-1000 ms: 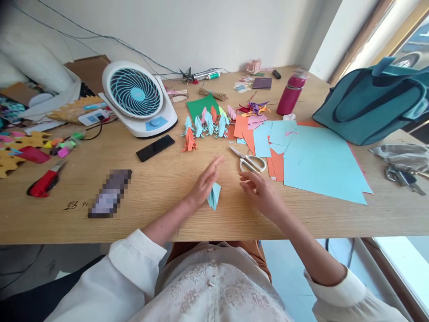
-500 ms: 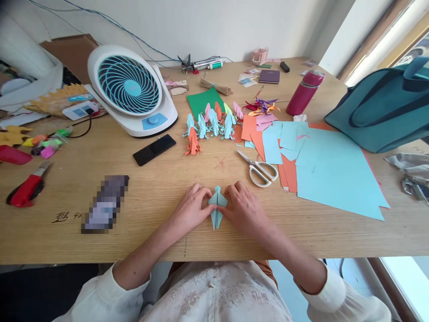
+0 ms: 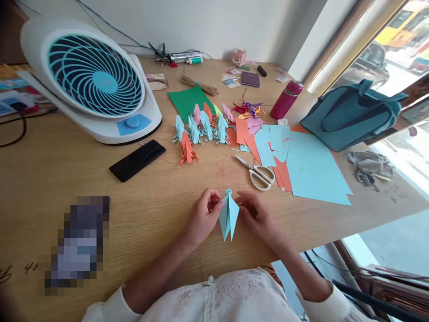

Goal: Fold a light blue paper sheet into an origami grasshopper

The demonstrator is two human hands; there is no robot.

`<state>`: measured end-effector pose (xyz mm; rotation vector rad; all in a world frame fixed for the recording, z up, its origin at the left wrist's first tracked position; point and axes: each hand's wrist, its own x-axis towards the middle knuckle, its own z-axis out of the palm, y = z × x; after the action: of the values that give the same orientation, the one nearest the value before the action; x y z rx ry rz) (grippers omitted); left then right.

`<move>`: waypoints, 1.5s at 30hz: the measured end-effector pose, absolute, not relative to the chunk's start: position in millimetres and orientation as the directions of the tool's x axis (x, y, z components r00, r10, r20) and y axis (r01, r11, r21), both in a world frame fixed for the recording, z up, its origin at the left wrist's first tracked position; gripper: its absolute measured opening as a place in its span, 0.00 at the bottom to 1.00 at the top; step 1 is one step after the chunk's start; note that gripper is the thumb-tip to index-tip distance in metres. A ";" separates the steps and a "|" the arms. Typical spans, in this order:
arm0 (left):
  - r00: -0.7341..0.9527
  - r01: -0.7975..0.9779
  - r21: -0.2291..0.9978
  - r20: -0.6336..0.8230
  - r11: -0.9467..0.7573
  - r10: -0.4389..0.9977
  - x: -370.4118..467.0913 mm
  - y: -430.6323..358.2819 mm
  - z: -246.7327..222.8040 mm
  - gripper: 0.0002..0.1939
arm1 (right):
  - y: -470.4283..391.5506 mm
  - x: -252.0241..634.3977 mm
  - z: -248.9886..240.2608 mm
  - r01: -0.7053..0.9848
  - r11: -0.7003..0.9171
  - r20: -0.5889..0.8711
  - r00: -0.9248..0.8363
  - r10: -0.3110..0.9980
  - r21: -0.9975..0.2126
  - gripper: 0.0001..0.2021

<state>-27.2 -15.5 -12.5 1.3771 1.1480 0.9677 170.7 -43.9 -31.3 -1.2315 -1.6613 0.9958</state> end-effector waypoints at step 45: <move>0.450 0.543 0.701 0.220 -0.461 0.865 -49.5 -34.9 -14.1 0.18 | -13.1 183.0 -14.7 0.484 0.720 0.290 -0.689 0.664 -0.497 0.17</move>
<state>-49.5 -34.9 -14.1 2.1586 1.1741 0.7745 183.0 -13.1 -14.7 -0.8789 -2.4698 0.5353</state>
